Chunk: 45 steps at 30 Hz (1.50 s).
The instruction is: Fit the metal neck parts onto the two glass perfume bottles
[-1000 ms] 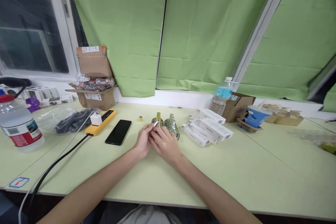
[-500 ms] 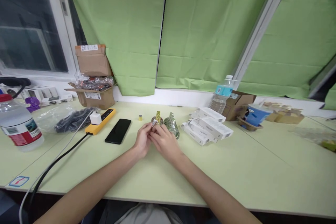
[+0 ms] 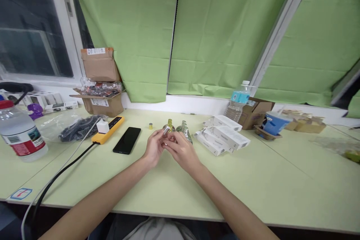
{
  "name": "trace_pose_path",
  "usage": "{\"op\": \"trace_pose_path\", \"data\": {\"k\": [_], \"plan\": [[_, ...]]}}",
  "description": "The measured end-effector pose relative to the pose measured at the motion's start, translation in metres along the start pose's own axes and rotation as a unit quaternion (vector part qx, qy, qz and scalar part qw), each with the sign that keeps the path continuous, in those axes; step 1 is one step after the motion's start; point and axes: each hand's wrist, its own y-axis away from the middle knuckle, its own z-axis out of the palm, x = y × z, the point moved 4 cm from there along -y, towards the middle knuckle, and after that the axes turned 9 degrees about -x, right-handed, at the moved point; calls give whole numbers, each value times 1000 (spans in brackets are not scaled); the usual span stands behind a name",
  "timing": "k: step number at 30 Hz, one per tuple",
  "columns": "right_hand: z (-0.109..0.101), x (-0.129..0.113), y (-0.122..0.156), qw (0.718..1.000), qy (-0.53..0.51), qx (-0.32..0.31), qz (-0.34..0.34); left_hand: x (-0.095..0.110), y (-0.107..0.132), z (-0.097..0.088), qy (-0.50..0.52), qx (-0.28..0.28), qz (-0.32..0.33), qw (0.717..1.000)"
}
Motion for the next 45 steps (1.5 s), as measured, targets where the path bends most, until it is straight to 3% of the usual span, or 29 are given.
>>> {"op": "trace_pose_path", "data": {"k": [8,13,18,22,25,30,36,45], "plan": [[-3,4,2,998,-48,48,2,-4,-1,-4,-19,22,1,1000],[-20,22,6,988,-111,101,35,13,-7,-12,-107,58,109,986],[-38,62,16,984,-88,110,112,30,-19,-40,-184,112,175,961],[-42,84,22,983,-92,84,132,30,-29,-63,-218,139,171,951],[-37,91,23,976,-130,68,163,26,-33,-71,-234,143,166,947],[-28,92,23,959,-198,36,198,23,-36,-72,-247,134,155,947],[-26,93,23,957,-196,10,212,21,-36,-72,-248,132,147,948],[-25,93,24,962,-176,34,208,21,-36,-72,-242,134,135,951]]}}
